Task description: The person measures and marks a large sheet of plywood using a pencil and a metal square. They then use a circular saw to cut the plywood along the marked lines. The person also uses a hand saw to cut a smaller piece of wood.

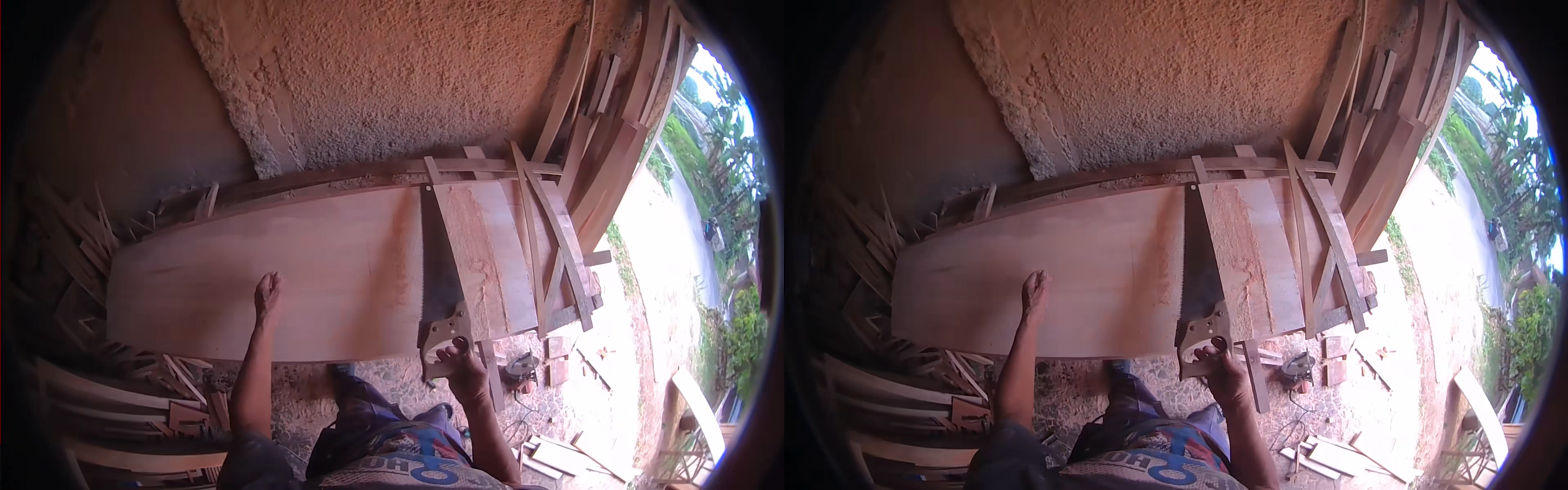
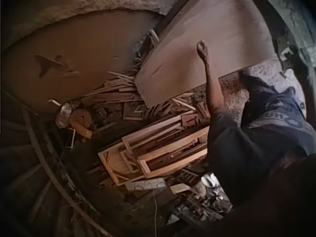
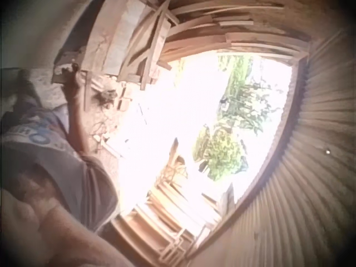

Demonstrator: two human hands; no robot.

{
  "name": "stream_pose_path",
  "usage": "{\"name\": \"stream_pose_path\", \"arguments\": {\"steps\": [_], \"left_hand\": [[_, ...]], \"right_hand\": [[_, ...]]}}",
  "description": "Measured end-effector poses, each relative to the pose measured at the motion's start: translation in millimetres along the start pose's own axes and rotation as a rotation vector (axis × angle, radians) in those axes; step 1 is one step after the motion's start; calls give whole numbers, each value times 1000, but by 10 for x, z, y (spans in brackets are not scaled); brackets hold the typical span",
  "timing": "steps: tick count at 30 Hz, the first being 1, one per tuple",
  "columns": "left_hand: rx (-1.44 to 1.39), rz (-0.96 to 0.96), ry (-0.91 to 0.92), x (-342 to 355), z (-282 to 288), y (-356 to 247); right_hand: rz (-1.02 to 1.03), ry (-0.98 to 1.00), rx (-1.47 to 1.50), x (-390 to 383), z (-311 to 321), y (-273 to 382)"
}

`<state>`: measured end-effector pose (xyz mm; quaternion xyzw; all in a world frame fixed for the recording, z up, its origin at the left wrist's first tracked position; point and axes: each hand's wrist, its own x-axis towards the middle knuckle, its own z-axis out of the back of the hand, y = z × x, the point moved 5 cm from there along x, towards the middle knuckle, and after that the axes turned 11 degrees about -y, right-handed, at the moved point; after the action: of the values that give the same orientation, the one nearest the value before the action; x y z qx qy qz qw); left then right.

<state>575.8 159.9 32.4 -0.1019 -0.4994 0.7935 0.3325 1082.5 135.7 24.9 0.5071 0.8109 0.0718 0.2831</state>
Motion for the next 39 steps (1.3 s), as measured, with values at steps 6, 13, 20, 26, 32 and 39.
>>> {"name": "stream_pose_path", "arguments": {"steps": [6, 13, 20, 26, 32, 39], "left_hand": [[315, -458, -46, 1668, 100, 555], [573, -684, 305, 2621, -316, 415], [905, -340, 612, 3277, -623, 821], [919, -577, 541, 3625, -604, 1369], [930, -697, 285, 4103, -195, 1268], [677, -429, 212, 3854, 1050, -799]], "right_hand": [[329, -531, -67, -41, 235, -671], [230, -776, 101, 50, 4, -1430], [105, -466, 418, 181, -162, -1797], [185, -698, -48, 158, -347, -1655], [197, -696, -89, 560, -610, -1496], [186, -532, -124, 1191, -1065, -1441]]}}
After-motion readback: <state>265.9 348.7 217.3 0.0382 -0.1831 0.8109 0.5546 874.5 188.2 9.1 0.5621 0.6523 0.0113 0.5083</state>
